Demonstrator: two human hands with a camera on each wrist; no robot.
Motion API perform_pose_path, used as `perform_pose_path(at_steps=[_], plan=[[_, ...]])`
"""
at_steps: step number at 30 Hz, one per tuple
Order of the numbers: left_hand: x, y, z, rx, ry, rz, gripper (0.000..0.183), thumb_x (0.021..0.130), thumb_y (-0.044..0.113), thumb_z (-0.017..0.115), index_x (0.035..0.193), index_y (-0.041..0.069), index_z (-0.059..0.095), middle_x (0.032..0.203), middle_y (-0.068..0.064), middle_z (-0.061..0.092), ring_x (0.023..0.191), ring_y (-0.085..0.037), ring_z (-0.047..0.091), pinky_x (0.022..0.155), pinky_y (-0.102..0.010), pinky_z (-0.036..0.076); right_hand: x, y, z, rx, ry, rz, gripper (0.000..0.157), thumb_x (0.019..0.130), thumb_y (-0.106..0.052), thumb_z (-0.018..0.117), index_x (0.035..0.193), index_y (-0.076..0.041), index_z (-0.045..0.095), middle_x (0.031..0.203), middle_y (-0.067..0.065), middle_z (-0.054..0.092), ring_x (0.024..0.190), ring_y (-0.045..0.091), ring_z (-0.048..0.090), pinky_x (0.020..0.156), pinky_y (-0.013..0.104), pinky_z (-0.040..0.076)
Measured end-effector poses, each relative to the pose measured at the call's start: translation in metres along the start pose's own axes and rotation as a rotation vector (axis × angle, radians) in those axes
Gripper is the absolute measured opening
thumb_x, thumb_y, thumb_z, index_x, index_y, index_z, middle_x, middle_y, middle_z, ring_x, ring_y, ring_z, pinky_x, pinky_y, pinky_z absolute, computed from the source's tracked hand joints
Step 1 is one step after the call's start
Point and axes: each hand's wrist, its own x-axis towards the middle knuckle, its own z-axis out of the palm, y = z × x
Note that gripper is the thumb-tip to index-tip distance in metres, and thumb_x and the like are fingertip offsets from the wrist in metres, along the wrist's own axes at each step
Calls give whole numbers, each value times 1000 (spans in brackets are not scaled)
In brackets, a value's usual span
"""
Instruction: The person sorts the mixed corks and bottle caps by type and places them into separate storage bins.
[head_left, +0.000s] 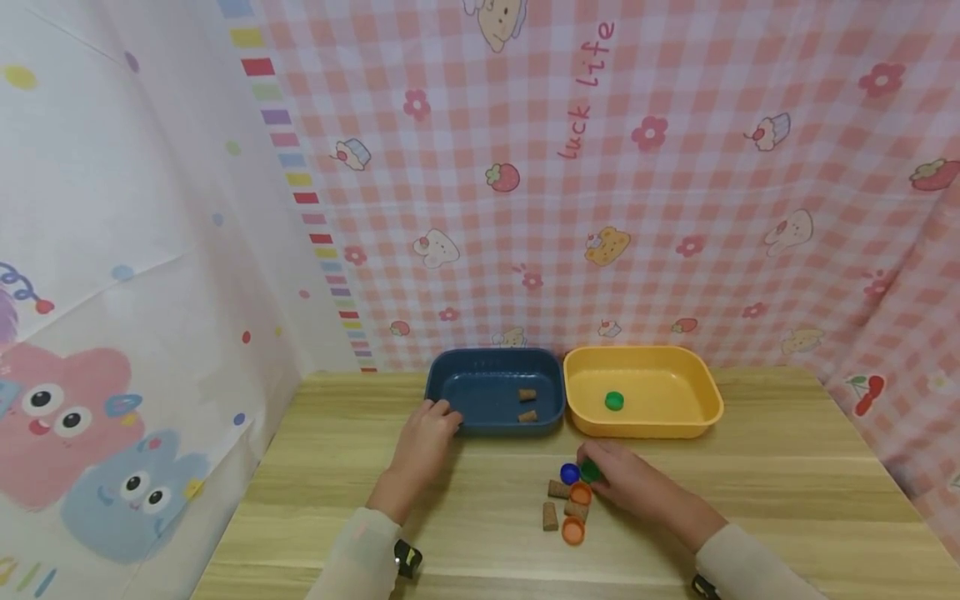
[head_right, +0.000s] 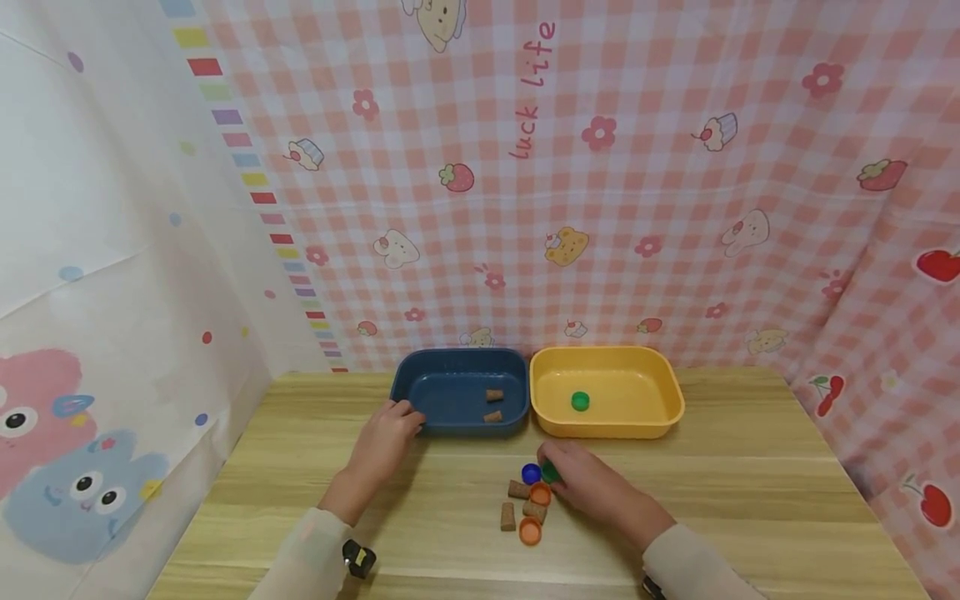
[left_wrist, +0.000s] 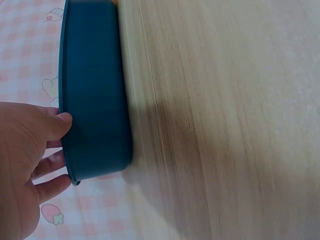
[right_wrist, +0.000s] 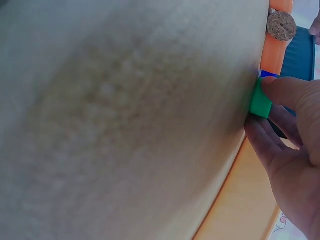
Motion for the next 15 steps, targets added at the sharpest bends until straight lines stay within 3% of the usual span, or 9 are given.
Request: perform_pose_path(at_steps=[6, 15], plan=[[0, 0, 1, -3, 10, 4, 5, 91, 7, 75, 91, 10, 78, 83, -5, 64, 73, -24, 53, 69, -37, 50, -1, 1, 0, 13, 16, 32, 33, 87, -3, 80, 111, -15, 60, 106, -1, 67, 100, 16, 65, 89, 41, 58], [0, 1, -1, -4, 5, -2, 5, 91, 7, 75, 91, 10, 78, 83, -5, 64, 72, -24, 52, 69, -36, 49, -4, -1, -2, -15, 37, -3, 28, 89, -4, 78, 114, -10, 67, 111, 2, 69, 103, 20, 67, 90, 42, 59]])
